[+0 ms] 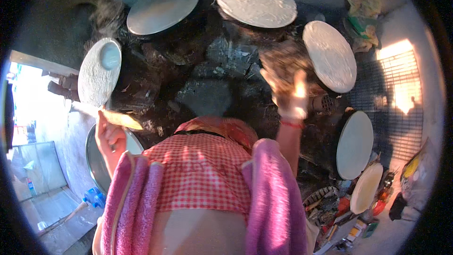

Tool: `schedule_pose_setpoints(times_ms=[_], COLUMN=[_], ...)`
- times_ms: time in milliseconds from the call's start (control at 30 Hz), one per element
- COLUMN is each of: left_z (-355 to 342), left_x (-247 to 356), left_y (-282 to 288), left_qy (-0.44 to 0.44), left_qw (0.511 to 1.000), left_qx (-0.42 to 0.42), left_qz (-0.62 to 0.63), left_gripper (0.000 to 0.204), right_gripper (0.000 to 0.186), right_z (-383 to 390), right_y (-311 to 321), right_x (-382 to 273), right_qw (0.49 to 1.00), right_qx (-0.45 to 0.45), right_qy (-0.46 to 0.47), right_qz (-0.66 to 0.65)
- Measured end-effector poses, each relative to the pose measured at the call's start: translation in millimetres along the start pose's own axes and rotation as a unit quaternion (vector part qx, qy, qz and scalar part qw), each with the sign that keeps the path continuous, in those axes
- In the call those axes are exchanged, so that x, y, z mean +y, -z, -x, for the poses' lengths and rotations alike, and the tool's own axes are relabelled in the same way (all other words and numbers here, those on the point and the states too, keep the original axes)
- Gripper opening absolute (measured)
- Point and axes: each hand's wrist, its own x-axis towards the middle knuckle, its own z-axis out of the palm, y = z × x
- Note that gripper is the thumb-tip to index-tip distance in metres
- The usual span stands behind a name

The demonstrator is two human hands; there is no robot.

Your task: The person prepares thin crepes using several circular hot plates. They pour liquid batter onto a plate using a ladle and spread it thinly with a wooden stick. They then peel the cooked crepes off the plates by hand or using the stick and place them onto a stack.

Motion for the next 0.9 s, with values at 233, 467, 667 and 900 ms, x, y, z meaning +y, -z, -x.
schedule_pose_setpoints(times_ms=[233,467,667,900], left_z=[-8,-51,-86,-93], left_x=[113,129,99,91], left_y=[21,28,-4,-31], left_qy=[-0.064,-0.154,-0.27,-0.312], left_qw=[0.987,0.972,0.918,0.912], left_qx=[-0.03,0.027,0.129,0.151], left_qz=[0.142,0.173,0.259,0.219], left_gripper=[0.033,0.041,0.044,0.044], right_gripper=[0.05,0.075,0.09,0.085], right_z=[-211,-334,-567,-656], right_y=[-73,-62,-77,-221], right_x=[191,314,242,419], right_qw=[0.874,0.565,0.63,0.329], right_qx=[0.141,-0.033,-0.033,-0.262], right_qy=[0.026,0.212,-0.093,0.024], right_qz=[0.464,0.797,0.771,0.907])
